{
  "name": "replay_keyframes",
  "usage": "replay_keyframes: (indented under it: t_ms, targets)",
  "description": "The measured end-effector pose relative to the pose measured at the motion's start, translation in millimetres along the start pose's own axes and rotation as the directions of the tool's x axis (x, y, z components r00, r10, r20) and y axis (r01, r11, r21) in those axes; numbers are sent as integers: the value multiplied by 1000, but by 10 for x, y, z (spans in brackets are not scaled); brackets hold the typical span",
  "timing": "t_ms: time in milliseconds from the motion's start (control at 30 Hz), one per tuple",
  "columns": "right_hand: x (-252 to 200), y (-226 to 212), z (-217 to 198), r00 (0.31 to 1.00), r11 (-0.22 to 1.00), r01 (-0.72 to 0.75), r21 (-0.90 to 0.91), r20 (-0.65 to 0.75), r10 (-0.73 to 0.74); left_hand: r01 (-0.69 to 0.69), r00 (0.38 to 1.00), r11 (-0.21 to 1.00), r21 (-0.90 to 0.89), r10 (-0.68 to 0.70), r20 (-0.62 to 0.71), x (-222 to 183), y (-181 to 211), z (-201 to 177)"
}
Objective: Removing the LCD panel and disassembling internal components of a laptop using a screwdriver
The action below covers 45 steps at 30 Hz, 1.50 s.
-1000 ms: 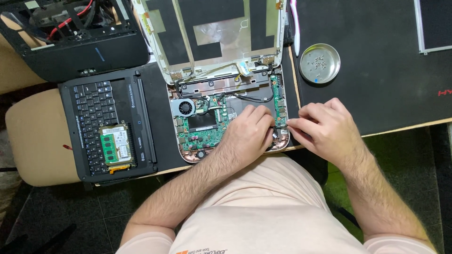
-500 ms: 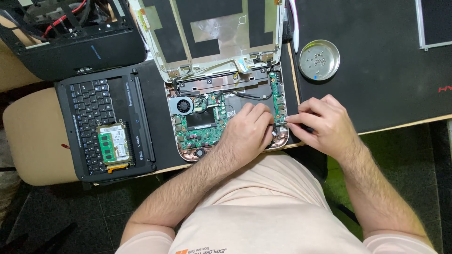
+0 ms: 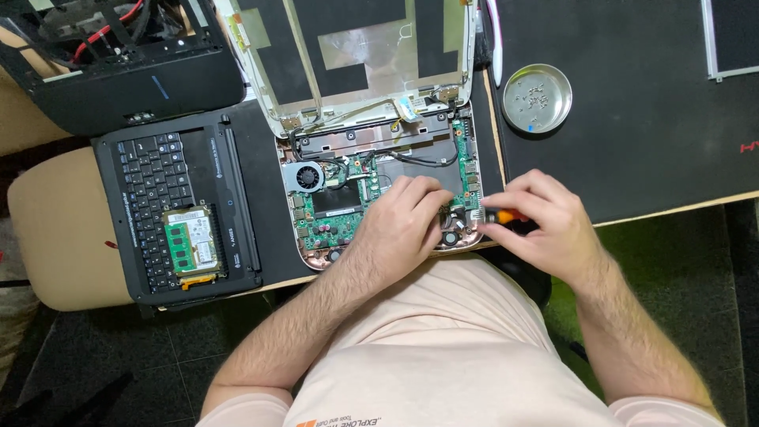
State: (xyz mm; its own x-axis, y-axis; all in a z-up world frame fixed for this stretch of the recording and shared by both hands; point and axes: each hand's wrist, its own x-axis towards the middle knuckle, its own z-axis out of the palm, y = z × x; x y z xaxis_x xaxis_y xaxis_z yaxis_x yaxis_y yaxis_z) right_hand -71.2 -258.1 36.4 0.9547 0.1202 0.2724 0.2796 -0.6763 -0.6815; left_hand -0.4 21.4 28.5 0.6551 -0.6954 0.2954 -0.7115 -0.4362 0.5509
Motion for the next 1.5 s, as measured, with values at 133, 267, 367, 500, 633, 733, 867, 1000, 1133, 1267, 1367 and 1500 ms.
replay_keyframes:
  t_ms: [133, 267, 367, 500, 633, 733, 867, 1000, 1133, 1267, 1367, 1500]
  targets:
    - [-75, -43, 40, 998, 990, 28, -139, 56, -21, -22, 1000, 1000, 15, 22, -10, -64, -103, 74]
    - [-83, -54, 93, 993, 961, 89, -260, 101, -65, -14, 1000, 1000, 17, 14, -8, -96, -128, 93]
    - [-90, -40, 115, 989, 955, 108, -277, 124, -76, -13, 1000, 1000, 19, 13, -6, -101, -113, 54]
    - [-109, -9, 126, 987, 950, 108, -294, 145, -67, -4, 1000, 1000, 12, 4, -11, -121, -129, 81]
    - [-83, -60, 93, 987, 948, 100, -301, 152, -56, 0, 1000, 1000, 13, 0, -18, -113, -82, 7]
    - [-90, -84, 54, 982, 935, 116, -336, 177, -59, 19, 999, 1000, -4, -19, -38, -153, -13, -135]
    - [-67, -170, 8, 988, 976, 38, -217, 157, -3, 94, 979, 994, -47, -101, -178, -368, -58, -428]
    - [-16, -277, 54, 987, 994, 52, -100, 155, -36, 208, 918, 978, -19, -201, -343, -720, -234, -664]
    - [213, -538, 205, 963, 959, 239, -153, 165, -214, 246, 918, 964, 96, -200, -342, -888, -274, -659]
    - [425, -801, 442, 906, 846, 421, -327, 197, -374, 269, 948, 946, 180, -228, -221, -965, -225, -708]
    - [501, -846, 663, 870, 805, 493, -331, 209, -446, 247, 957, 958, 144, -218, -193, -981, -232, -702]
    - [557, -776, 844, 837, 763, 547, -346, 204, -508, 230, 957, 966, 119, -202, -209, -977, -259, -664]
